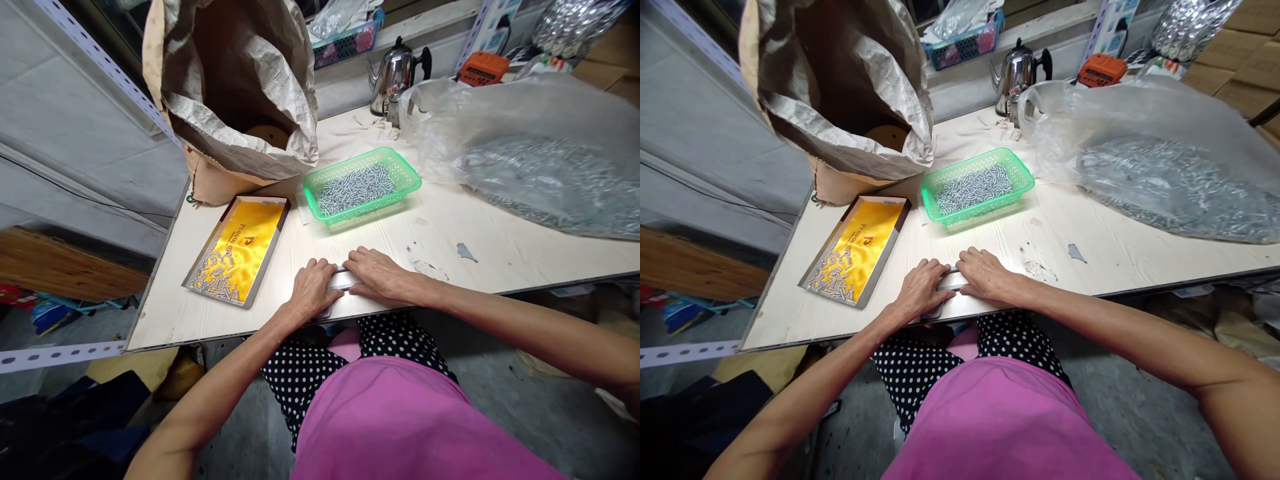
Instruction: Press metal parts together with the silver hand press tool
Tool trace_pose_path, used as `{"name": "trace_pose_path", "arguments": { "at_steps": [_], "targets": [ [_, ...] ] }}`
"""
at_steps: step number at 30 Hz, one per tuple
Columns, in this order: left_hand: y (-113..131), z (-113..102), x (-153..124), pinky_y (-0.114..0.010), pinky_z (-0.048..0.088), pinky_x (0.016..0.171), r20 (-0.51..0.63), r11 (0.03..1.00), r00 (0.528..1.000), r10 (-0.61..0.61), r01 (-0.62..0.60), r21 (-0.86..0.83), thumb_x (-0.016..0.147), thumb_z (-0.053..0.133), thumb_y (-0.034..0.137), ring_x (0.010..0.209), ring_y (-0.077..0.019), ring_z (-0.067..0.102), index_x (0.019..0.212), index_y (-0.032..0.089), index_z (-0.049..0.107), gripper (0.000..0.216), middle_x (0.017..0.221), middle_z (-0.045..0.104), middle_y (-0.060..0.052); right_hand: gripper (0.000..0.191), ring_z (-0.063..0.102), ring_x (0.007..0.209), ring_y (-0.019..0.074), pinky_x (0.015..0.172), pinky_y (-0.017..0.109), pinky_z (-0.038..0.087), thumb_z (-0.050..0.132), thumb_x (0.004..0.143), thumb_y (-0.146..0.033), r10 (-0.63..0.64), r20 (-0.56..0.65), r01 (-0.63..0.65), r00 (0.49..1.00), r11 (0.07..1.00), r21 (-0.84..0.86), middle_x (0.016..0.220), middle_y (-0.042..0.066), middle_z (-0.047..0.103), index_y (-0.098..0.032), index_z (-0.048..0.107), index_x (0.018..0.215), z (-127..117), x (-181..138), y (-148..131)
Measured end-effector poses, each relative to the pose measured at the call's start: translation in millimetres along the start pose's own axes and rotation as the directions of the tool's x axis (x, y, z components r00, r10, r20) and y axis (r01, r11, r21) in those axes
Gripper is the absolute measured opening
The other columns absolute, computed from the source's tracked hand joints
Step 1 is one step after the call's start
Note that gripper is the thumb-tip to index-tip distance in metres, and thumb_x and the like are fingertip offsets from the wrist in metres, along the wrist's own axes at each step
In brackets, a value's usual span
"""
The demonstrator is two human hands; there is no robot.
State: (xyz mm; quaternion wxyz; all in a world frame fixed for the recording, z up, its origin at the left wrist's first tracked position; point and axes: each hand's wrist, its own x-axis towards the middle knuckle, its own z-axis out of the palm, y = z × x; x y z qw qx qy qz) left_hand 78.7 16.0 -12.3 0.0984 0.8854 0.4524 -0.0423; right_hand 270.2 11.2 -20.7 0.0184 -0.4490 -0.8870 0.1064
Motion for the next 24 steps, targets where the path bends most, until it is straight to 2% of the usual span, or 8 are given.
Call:
{"name": "trace_pose_path", "arguments": {
  "at_steps": [6,11,14,16,18,20,21,24],
  "targets": [
    [-0.3,4.4,-1.6,-0.035,0.046,0.077,-0.006,0.996,0.996,-0.085,0.085,-0.032,0.088,0.065,0.040,0.101,-0.0253,0.054,0.103,0.022,0.065,0.024,0.103,0.063,-0.006,0.010,0.055,0.088,0.0233,0.072,0.034,0.037,0.064,0.089,-0.025,-0.027,-0.018,0.026,0.999,0.999,-0.047,0.093,0.010,0.065,-0.016,0.064,0.091,6.6,11.5,-3.7],
    [2.0,6.4,-3.9,-0.034,0.045,0.074,-0.004,0.994,0.995,-0.101,0.101,-0.045,0.090,0.062,0.037,0.098,-0.0239,0.054,0.098,0.022,0.066,0.017,0.099,0.065,-0.005,0.012,0.057,0.080,0.0209,0.069,0.033,0.037,0.057,0.094,-0.024,-0.021,0.010,0.022,1.000,0.999,-0.036,0.087,0.008,0.067,-0.017,0.065,0.089,9.0,12.6,-8.7],
    [1.4,6.6,-4.4,-0.035,0.046,0.076,-0.033,0.995,0.994,-0.101,0.100,-0.026,0.089,0.063,0.038,0.099,-0.0249,0.054,0.103,0.022,0.066,0.022,0.101,0.064,-0.006,0.010,0.057,0.085,0.0221,0.071,0.033,0.038,0.060,0.092,-0.024,0.000,0.002,0.000,1.000,0.999,-0.042,0.092,0.010,0.066,-0.015,0.066,0.092,4.7,11.4,-8.9],
    [1.7,7.6,-6.4,-0.036,0.048,0.080,-0.057,0.994,0.992,-0.109,0.108,-0.019,0.088,0.065,0.041,0.101,-0.0262,0.054,0.114,0.021,0.063,0.033,0.106,0.064,-0.007,0.016,0.056,0.091,0.0242,0.072,0.033,0.040,0.066,0.088,-0.027,-0.002,-0.017,0.001,1.000,0.999,-0.050,0.100,0.011,0.065,-0.014,0.066,0.098,1.7,11.4,-5.5],
    [4.3,11.3,-11.4,-0.038,0.049,0.086,-0.092,0.992,0.988,-0.125,0.122,-0.037,0.088,0.065,0.041,0.107,-0.0276,0.054,0.126,0.019,0.057,0.044,0.117,0.063,-0.009,0.034,0.054,0.096,0.0268,0.073,0.034,0.041,0.073,0.082,-0.036,-0.025,-0.025,0.024,0.999,0.998,-0.053,0.106,0.013,0.063,-0.014,0.064,0.106,0.0,12.2,1.3],
    [10.2,19.2,-19.7,-0.042,0.047,0.097,-0.153,0.991,0.980,-0.128,0.120,-0.063,0.090,0.063,0.035,0.119,-0.0296,0.051,0.131,0.016,0.053,0.046,0.132,0.057,-0.013,0.053,0.053,0.097,0.0288,0.075,0.036,0.042,0.077,0.076,-0.048,-0.064,-0.016,0.063,0.998,0.997,-0.045,0.110,0.015,0.062,-0.013,0.062,0.113,0.0,13.3,10.1],
    [14.4,24.7,-24.6,-0.044,0.044,0.102,-0.191,0.992,0.975,-0.116,0.104,-0.073,0.092,0.060,0.031,0.126,-0.0304,0.048,0.132,0.016,0.052,0.043,0.139,0.053,-0.014,0.057,0.053,0.097,0.0289,0.075,0.036,0.042,0.076,0.077,-0.051,-0.084,-0.009,0.084,0.996,0.996,-0.034,0.111,0.016,0.062,-0.012,0.061,0.115,0.5,13.9,14.5],
    [29.2,43.9,-38.8,-0.049,0.038,0.112,-0.291,0.996,0.956,-0.035,0.009,-0.091,0.096,0.050,0.023,0.141,-0.0315,0.036,0.134,0.017,0.050,0.038,0.149,0.045,-0.012,0.039,0.055,0.095,0.0256,0.078,0.035,0.041,0.061,0.092,-0.045,-0.112,-0.010,0.112,0.994,0.993,0.022,0.107,0.015,0.063,-0.012,0.063,0.113,3.9,17.1,23.8]
  ]
}}
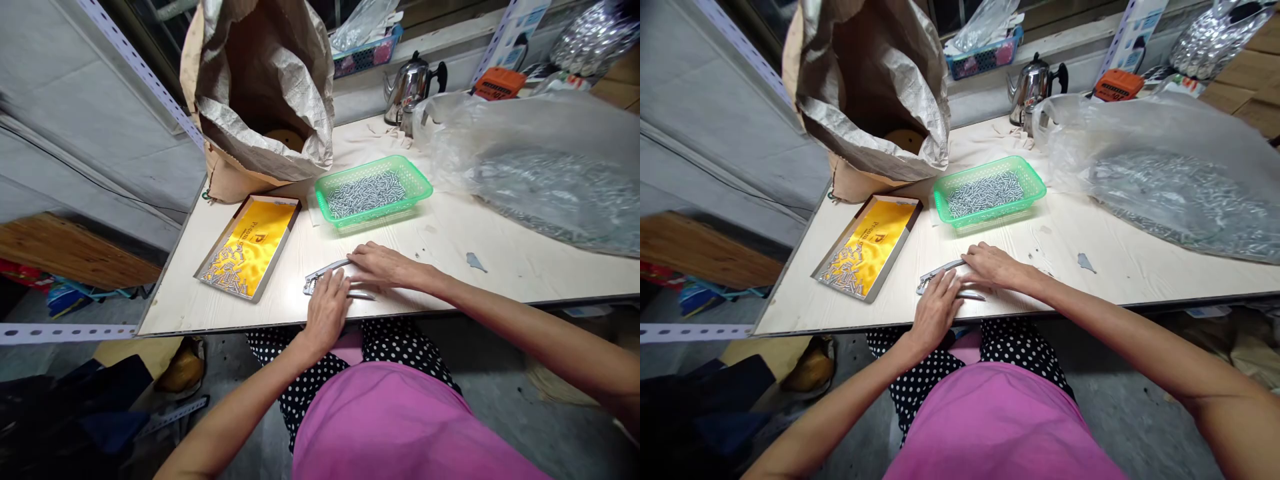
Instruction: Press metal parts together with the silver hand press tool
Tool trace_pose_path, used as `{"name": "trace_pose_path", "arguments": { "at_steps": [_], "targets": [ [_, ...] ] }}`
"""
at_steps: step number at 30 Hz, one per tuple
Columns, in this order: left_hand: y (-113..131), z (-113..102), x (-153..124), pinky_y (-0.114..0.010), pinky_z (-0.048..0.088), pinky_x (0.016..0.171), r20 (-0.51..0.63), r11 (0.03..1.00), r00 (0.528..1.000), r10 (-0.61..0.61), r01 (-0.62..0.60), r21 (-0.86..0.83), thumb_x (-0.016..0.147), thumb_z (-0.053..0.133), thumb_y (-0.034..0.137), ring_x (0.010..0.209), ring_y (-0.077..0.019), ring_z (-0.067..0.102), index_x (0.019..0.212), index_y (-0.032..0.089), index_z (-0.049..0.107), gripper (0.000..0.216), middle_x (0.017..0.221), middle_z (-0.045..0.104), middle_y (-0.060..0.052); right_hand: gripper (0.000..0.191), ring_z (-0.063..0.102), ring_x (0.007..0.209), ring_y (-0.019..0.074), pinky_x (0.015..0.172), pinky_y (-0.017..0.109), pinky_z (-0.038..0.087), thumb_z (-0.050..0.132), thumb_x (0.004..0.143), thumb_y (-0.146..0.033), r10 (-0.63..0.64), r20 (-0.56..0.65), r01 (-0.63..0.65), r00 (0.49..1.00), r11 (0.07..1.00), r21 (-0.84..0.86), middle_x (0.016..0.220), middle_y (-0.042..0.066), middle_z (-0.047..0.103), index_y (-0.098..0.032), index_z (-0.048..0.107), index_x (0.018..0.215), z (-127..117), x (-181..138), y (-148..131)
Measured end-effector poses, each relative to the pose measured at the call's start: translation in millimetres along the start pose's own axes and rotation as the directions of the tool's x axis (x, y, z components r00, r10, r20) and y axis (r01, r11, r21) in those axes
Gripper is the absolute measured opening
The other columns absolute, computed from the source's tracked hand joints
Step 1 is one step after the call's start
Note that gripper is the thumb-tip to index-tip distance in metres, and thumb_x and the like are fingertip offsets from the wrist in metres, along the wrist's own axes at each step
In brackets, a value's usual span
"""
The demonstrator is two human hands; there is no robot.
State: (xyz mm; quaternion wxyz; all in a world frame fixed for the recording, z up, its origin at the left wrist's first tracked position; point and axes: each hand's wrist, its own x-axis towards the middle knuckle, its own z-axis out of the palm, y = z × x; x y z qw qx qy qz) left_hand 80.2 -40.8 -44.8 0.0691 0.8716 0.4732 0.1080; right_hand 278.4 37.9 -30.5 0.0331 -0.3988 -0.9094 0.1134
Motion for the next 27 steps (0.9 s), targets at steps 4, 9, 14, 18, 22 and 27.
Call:
{"name": "trace_pose_path", "arguments": {
  "at_steps": [4,9,14,18,22,27],
  "targets": [
    [13.3,15.8,-14.6,-0.054,0.037,0.113,-0.044,0.996,0.997,0.063,-0.065,-0.066,0.099,0.046,0.027,0.141,-0.0312,0.038,0.136,0.018,0.049,0.038,0.146,0.051,-0.011,0.016,0.055,0.096,0.0239,0.077,0.033,0.037,0.057,0.095,-0.024,0.075,-0.050,-0.076,0.996,0.997,-0.015,0.100,0.011,0.065,-0.015,0.069,0.102,6.7,12.8,4.4],
    [20.7,19.3,-15.6,-0.056,0.035,0.115,-0.101,0.990,0.995,0.023,-0.036,-0.135,0.100,0.047,0.031,0.135,-0.0288,0.047,0.129,0.017,0.055,0.034,0.136,0.060,-0.011,0.015,0.054,0.095,0.0231,0.079,0.034,0.033,0.058,0.094,-0.026,0.097,-0.151,-0.099,0.984,0.995,-0.002,0.097,0.008,0.067,-0.017,0.070,0.091,9.8,37.7,15.1],
    [21.1,16.8,-16.8,-0.055,0.037,0.114,-0.141,0.986,0.990,0.021,-0.044,-0.162,0.097,0.053,0.031,0.136,-0.0293,0.046,0.131,0.016,0.054,0.037,0.137,0.059,-0.012,0.017,0.052,0.094,0.0237,0.076,0.033,0.033,0.057,0.094,-0.028,0.093,-0.150,-0.098,0.984,0.995,-0.026,0.096,0.008,0.066,-0.018,0.070,0.091,11.4,46.0,16.8],
    [-4.6,-3.7,-23.6,-0.045,0.047,0.106,-0.224,0.981,0.974,-0.022,-0.022,-0.193,0.096,0.054,0.025,0.128,-0.0262,0.053,0.122,0.016,0.062,0.029,0.129,0.063,-0.012,0.020,0.052,0.091,0.0245,0.073,0.034,0.035,0.049,0.096,-0.020,0.127,-0.141,-0.142,0.982,0.984,-0.106,0.094,0.010,0.064,-0.017,0.069,0.093,17.3,42.8,7.7],
    [-50.0,-40.7,-41.8,-0.037,0.054,0.088,-0.282,0.968,0.930,-0.234,0.198,-0.151,0.096,0.052,0.022,0.098,-0.0225,0.062,0.103,0.017,0.070,0.019,0.100,0.069,-0.009,0.022,0.052,0.093,0.0256,0.076,0.035,0.037,0.047,0.095,-0.016,0.130,-0.209,-0.152,0.969,0.984,-0.095,0.100,0.012,0.064,-0.016,0.068,0.097,22.2,33.8,-5.6],
    [-81.7,-59.3,-66.9,-0.034,0.050,0.083,-0.179,0.905,0.889,-0.421,0.399,-0.149,0.095,0.054,0.022,0.090,-0.0214,0.063,0.095,0.018,0.071,0.017,0.091,0.070,-0.006,0.021,0.053,0.096,0.0242,0.081,0.036,0.040,0.048,0.098,-0.022,0.025,-0.302,-0.008,0.953,0.998,0.056,0.103,0.012,0.063,-0.016,0.068,0.104,26.4,11.9,-41.7]
  ]
}}
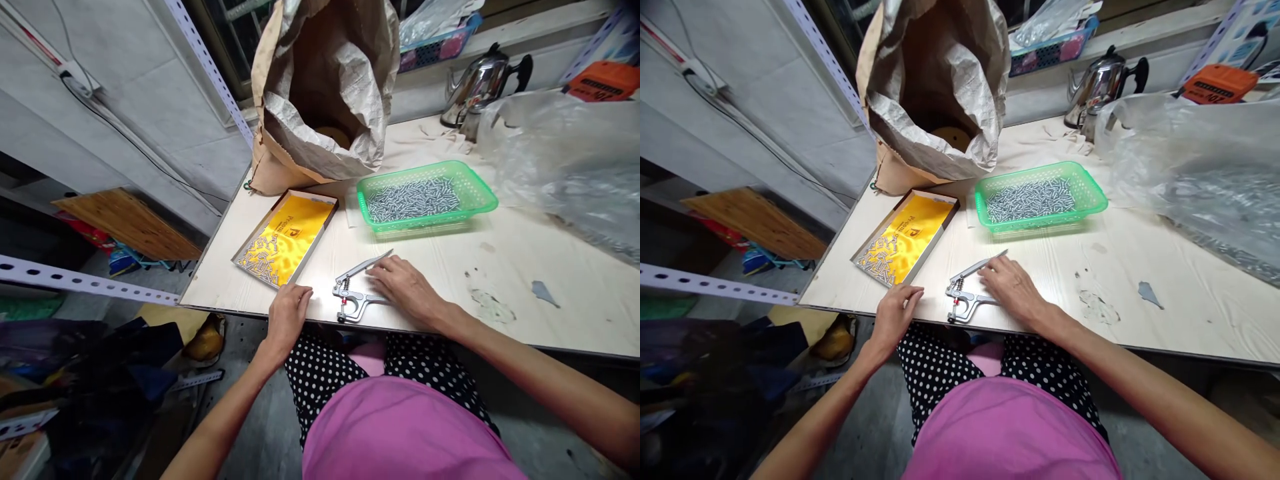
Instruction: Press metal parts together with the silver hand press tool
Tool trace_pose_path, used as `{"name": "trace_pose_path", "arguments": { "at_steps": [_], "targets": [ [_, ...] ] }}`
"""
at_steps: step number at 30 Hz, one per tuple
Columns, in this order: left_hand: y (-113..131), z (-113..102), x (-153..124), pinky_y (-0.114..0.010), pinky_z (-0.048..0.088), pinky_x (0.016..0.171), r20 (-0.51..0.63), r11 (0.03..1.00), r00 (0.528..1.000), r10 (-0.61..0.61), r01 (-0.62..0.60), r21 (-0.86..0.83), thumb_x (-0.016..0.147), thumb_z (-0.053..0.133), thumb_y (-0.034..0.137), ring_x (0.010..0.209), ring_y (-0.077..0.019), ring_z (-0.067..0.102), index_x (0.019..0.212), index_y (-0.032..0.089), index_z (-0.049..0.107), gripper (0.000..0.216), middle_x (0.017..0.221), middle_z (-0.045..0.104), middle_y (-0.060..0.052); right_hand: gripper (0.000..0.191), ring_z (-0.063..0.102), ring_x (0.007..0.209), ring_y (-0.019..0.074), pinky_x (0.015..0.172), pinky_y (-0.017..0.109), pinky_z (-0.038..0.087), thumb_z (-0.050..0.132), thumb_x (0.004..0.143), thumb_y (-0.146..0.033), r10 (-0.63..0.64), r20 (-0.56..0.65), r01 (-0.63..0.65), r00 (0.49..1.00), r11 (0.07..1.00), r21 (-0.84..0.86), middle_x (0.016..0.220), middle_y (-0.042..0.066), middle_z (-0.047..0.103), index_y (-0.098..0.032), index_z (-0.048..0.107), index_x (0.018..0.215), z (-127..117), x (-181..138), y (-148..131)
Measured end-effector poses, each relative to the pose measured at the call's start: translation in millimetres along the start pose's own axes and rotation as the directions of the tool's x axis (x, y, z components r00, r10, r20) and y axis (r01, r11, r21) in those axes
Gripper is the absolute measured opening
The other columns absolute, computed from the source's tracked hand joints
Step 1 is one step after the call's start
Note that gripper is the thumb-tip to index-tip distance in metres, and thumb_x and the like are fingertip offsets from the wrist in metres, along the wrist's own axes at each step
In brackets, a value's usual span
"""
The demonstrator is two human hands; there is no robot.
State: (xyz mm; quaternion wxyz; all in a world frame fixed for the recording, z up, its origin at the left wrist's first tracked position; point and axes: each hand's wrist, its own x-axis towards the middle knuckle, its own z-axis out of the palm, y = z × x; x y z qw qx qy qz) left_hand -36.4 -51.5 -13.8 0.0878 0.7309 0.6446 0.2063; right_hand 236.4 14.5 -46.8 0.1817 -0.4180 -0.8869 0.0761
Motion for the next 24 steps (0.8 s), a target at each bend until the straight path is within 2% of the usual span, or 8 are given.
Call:
{"name": "trace_pose_path", "arguments": {
  "at_steps": [3,6,10,14,17,19,21,24],
  "targets": [
    [-1.1,2.8,-5.3,-0.030,0.048,0.079,0.086,0.993,0.995,-0.052,0.061,-0.100,0.095,0.054,0.021,0.087,-0.0191,0.064,0.092,0.018,0.071,0.017,0.089,0.070,-0.005,0.020,0.053,0.092,0.0230,0.079,0.036,0.042,0.054,0.097,-0.028,-0.040,0.054,0.035,0.998,0.994,0.100,0.098,0.009,0.063,-0.017,0.068,0.105,2.3,-13.0,-21.6],
    [5.5,5.8,-5.2,-0.028,0.046,0.077,0.109,0.980,0.991,-0.072,0.091,-0.179,0.094,0.054,0.023,0.085,-0.0177,0.065,0.092,0.019,0.071,0.017,0.089,0.070,-0.004,0.026,0.053,0.094,0.0245,0.079,0.037,0.043,0.061,0.093,-0.030,-0.026,0.091,0.019,0.996,0.997,0.080,0.101,0.010,0.063,-0.016,0.065,0.114,6.8,-19.6,-31.9],
    [17.8,9.1,-0.7,-0.027,0.043,0.073,0.180,0.981,0.975,-0.133,0.155,-0.117,0.093,0.056,0.027,0.079,-0.0171,0.063,0.083,0.018,0.070,0.020,0.084,0.069,-0.004,0.025,0.053,0.095,0.0253,0.077,0.038,0.044,0.061,0.093,-0.027,0.014,0.108,-0.018,0.994,0.999,0.035,0.102,0.010,0.063,-0.017,0.065,0.116,9.5,-20.7,-32.6],
    [33.5,17.8,6.0,-0.027,0.040,0.067,0.310,0.973,0.922,-0.231,0.223,0.059,0.091,0.058,0.044,0.076,-0.0182,0.063,0.077,0.018,0.068,0.031,0.083,0.069,-0.005,0.027,0.053,0.096,0.0254,0.077,0.038,0.045,0.058,0.094,-0.023,0.012,0.082,-0.017,0.997,0.998,0.058,0.104,0.010,0.063,-0.018,0.063,0.119,8.5,-26.3,-32.7],
    [41.4,24.4,19.9,-0.027,0.038,0.065,0.412,0.964,0.871,-0.267,0.235,0.128,0.085,0.062,0.051,0.079,-0.0196,0.064,0.077,0.019,0.068,0.034,0.085,0.071,-0.005,0.032,0.052,0.099,0.0263,0.081,0.041,0.046,0.059,0.092,-0.020,0.032,0.024,-0.033,0.999,0.996,0.079,0.109,0.011,0.063,-0.017,0.060,0.124,12.9,-34.4,-33.0],
    [43.0,26.2,32.6,-0.027,0.037,0.063,0.508,0.959,0.814,-0.284,0.237,0.157,0.081,0.064,0.051,0.078,-0.0202,0.064,0.076,0.020,0.069,0.032,0.081,0.071,-0.005,0.035,0.052,0.102,0.0270,0.084,0.042,0.047,0.060,0.091,-0.018,0.053,-0.022,-0.051,0.998,0.994,0.092,0.113,0.011,0.062,-0.017,0.058,0.125,18.6,-38.8,-32.4],
    [43.0,25.3,43.6,-0.027,0.037,0.061,0.581,0.958,0.762,-0.287,0.210,0.197,0.077,0.066,0.047,0.075,-0.0210,0.065,0.075,0.020,0.070,0.028,0.077,0.071,-0.006,0.030,0.052,0.103,0.0265,0.086,0.042,0.047,0.058,0.092,-0.017,0.084,-0.072,-0.075,0.994,0.991,0.115,0.114,0.011,0.063,-0.018,0.060,0.121,24.2,-40.8,-31.2],
    [41.9,19.4,51.2,-0.027,0.037,0.059,0.627,0.964,0.744,-0.230,0.087,0.251,0.075,0.064,0.035,0.075,-0.0219,0.065,0.072,0.018,0.071,0.018,0.075,0.071,-0.008,0.017,0.053,0.103,0.0247,0.086,0.040,0.048,0.054,0.095,-0.018,0.144,-0.137,-0.122,0.980,0.980,0.157,0.111,0.010,0.064,-0.019,0.064,0.109,28.4,-39.8,-30.0]
  ]
}}
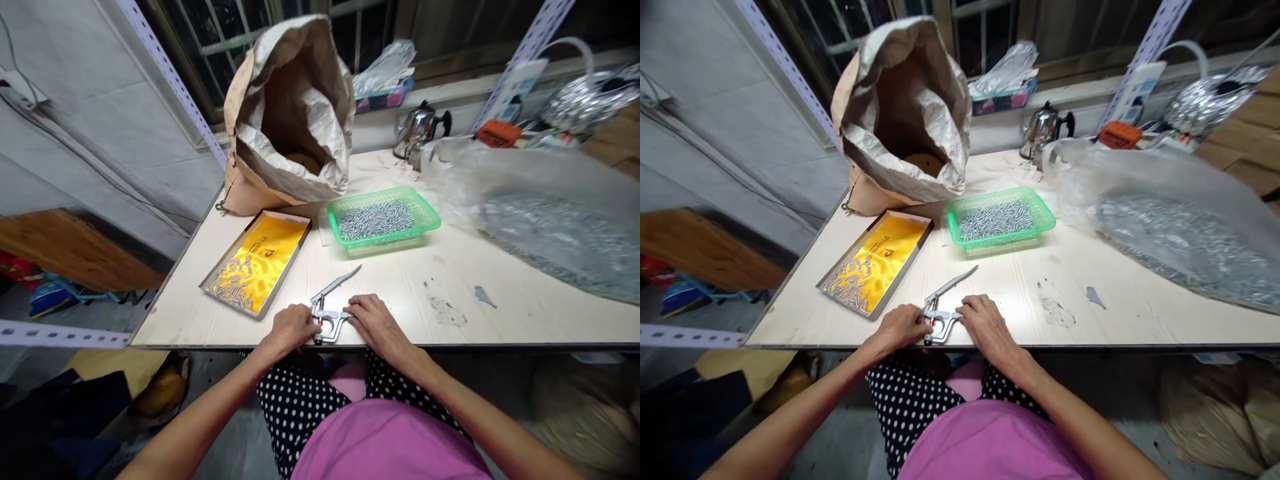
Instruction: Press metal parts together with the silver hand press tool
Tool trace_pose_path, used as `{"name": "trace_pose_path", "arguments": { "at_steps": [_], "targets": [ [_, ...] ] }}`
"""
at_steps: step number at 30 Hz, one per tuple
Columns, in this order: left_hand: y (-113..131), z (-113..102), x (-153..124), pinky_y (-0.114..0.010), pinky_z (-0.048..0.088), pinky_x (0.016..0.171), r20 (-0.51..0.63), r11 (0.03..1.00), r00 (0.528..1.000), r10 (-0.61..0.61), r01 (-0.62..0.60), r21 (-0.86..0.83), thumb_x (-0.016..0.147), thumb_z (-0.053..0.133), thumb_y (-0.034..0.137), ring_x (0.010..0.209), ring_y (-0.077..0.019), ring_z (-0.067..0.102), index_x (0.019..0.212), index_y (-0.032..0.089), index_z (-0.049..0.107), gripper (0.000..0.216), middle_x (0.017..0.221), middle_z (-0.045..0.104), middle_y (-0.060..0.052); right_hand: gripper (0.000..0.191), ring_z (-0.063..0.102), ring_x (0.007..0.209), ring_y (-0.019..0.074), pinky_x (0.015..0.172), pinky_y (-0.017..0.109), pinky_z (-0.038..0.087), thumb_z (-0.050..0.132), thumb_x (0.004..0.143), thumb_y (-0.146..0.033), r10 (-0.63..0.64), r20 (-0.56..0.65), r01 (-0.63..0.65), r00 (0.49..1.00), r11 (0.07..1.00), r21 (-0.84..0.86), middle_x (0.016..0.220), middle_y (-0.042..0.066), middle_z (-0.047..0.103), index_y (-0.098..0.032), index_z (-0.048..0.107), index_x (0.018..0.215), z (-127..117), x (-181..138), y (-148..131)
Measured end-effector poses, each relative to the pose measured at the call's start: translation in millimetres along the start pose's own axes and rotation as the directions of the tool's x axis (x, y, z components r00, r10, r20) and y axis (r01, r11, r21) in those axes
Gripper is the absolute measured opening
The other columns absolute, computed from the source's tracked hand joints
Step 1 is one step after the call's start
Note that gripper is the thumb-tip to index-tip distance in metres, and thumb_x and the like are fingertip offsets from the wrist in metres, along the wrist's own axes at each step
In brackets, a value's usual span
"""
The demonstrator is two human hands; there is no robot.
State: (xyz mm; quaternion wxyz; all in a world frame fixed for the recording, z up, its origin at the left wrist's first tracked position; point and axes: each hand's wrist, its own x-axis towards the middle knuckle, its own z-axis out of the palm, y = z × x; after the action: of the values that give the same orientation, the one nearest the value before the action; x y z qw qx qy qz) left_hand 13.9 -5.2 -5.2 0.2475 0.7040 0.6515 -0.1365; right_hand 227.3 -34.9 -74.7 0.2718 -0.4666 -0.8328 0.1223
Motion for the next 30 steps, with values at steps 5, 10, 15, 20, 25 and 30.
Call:
{"name": "trace_pose_path", "arguments": {
  "at_steps": [5,10,15,20,25,30],
  "targets": [
    [-0.2,-25.5,-1.0,-0.026,0.035,0.055,-0.035,0.986,0.989,0.146,-0.143,0.088,0.072,0.063,0.023,0.062,-0.0195,0.062,0.058,0.019,0.067,0.015,0.063,0.067,-0.006,0.011,0.056,0.101,0.0235,0.085,0.040,0.050,0.055,0.095,-0.018,0.051,-0.050,-0.050,0.997,0.998,0.026,0.108,0.009,0.064,-0.020,0.064,0.101,-3.3,4.0,-5.8],
    [35.7,-99.9,22.4,-0.028,0.040,0.060,-0.476,0.885,0.783,0.402,-0.465,-0.018,0.085,0.062,0.034,0.066,-0.0191,0.062,0.070,0.018,0.072,0.024,0.070,0.069,-0.007,0.014,0.058,0.100,0.0238,0.083,0.041,0.052,0.053,0.095,-0.017,0.070,-0.062,-0.069,0.996,0.997,0.022,0.106,0.009,0.065,-0.021,0.064,0.103,-9.8,7.7,-13.5],
    [44.4,-165.4,41.1,-0.026,0.044,0.069,-0.689,0.810,0.612,0.389,-0.583,-0.061,0.089,0.062,0.036,0.076,-0.0182,0.064,0.113,0.018,0.071,0.032,0.085,0.073,-0.004,0.016,0.059,0.099,0.0229,0.082,0.040,0.053,0.050,0.096,-0.018,0.079,-0.077,-0.077,0.994,0.997,0.031,0.105,0.010,0.065,-0.021,0.064,0.104,-9.7,10.3,-12.6],
    [-41.8,-181.1,63.6,-0.025,0.043,0.066,-0.584,0.894,0.731,0.353,-0.447,-0.020,0.086,0.063,0.030,0.069,-0.0155,0.063,0.088,0.018,0.076,0.018,0.080,0.073,-0.003,0.021,0.056,0.105,0.0246,0.090,0.043,0.050,0.048,0.098,-0.021,0.112,-0.081,-0.109,0.990,0.993,0.040,0.111,0.011,0.064,-0.020,0.062,0.113,0.8,4.6,-6.3],
    [-132.5,-164.3,77.5,-0.024,0.042,0.064,-0.466,0.951,0.853,0.236,-0.302,-0.070,0.080,0.062,0.027,0.063,-0.0134,0.060,0.078,0.019,0.074,0.015,0.072,0.072,-0.002,0.025,0.056,0.107,0.0257,0.094,0.043,0.047,0.049,0.098,-0.029,0.105,-0.092,-0.104,0.990,0.994,0.020,0.113,0.009,0.064,-0.024,0.062,0.119,12.4,-2.3,3.1],
    [-164.5,-124.7,81.7,-0.026,0.042,0.063,-0.345,0.978,0.920,0.186,-0.206,-0.022,0.079,0.062,0.029,0.068,-0.0157,0.063,0.073,0.020,0.073,0.015,0.076,0.073,-0.004,0.029,0.058,0.103,0.0268,0.094,0.044,0.045,0.047,0.098,-0.036,0.069,-0.113,-0.071,0.991,0.997,-0.012,0.110,0.007,0.067,-0.027,0.062,0.122,16.6,-4.5,5.9]
  ]
}}
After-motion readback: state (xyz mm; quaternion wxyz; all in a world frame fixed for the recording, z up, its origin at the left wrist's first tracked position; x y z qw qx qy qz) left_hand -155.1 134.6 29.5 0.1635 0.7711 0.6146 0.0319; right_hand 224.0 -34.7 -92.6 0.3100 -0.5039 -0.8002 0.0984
